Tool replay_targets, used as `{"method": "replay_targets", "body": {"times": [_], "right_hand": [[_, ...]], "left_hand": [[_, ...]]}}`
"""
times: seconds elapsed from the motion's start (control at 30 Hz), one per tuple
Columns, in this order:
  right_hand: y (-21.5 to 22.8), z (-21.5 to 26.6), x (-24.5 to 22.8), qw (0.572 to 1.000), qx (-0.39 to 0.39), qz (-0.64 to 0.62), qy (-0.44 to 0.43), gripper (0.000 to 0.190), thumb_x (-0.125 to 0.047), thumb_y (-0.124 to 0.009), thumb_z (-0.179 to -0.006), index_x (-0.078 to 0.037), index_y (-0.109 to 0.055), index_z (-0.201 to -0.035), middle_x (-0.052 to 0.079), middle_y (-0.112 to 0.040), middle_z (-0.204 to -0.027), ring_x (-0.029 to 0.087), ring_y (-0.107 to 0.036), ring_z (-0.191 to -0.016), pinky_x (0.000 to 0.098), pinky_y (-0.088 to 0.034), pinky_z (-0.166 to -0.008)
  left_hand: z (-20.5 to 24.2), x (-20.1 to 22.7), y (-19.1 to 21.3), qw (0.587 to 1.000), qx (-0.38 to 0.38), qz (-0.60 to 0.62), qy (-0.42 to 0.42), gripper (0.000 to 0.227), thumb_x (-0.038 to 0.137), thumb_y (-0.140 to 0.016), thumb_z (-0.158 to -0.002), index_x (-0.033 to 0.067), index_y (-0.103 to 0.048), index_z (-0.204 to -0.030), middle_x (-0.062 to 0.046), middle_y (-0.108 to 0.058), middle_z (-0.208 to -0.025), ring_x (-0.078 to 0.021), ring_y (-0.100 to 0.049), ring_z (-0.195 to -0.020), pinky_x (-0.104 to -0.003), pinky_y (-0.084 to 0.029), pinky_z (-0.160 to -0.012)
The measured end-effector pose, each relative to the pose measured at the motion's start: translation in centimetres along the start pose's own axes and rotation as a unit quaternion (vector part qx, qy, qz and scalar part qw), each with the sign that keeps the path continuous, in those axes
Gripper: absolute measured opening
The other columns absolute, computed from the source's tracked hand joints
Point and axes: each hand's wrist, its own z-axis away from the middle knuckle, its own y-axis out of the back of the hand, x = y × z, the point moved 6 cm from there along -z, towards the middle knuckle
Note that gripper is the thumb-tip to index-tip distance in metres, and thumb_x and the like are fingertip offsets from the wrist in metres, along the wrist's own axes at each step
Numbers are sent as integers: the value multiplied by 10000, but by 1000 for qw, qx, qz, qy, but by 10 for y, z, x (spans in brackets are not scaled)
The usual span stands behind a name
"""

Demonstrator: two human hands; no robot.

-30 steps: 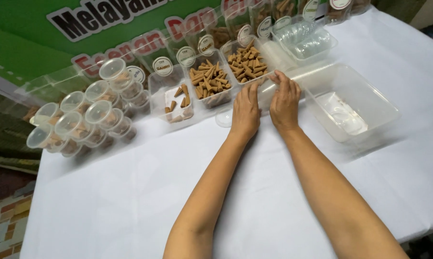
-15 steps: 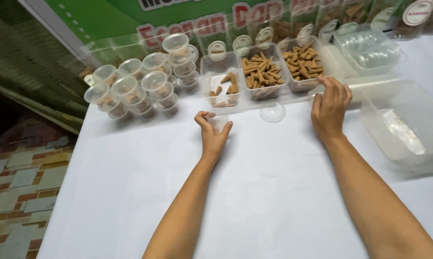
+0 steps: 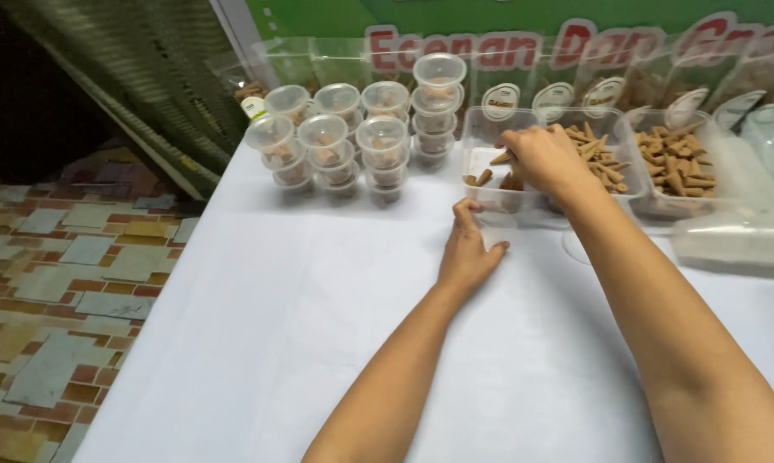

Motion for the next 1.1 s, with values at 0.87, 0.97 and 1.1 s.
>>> {"method": "replay_targets", "body": {"times": [0.87,0.97,1.1], "right_hand": [[104,58,-93,947,-212,-240,-22,130,-102,-726,-878,-56,-782,-986,170,-775,-927,352,-754,-920,458,-575,-847],[66,62,-92,951,-246,-186,-16,120,-105,-727,-857,-109,-805,-948,126,-786,-870,310,-768,-863,413,-593,-801],[59,49,-81,936,-262,-236,-22,165,-91,-691,-893,-57,-809,-1005,197,-795,-913,370,-770,-884,457,-582,-833]], "left_hand": [[8,13,9,992,10,126,16,811,155,-778,-780,219,-163,-1305,-228,-393,-1518,-436,-304,-1465,-495,-359,-1190],[10,15,6,993,-4,118,7,817,169,-784,-772,230,-170,-1307,-208,-410,-1514,-415,-330,-1460,-488,-347,-1197],[11,18,9,994,-3,105,10,786,190,-772,-790,223,-179,-1306,-216,-433,-1492,-422,-378,-1430,-491,-368,-1181]]}}
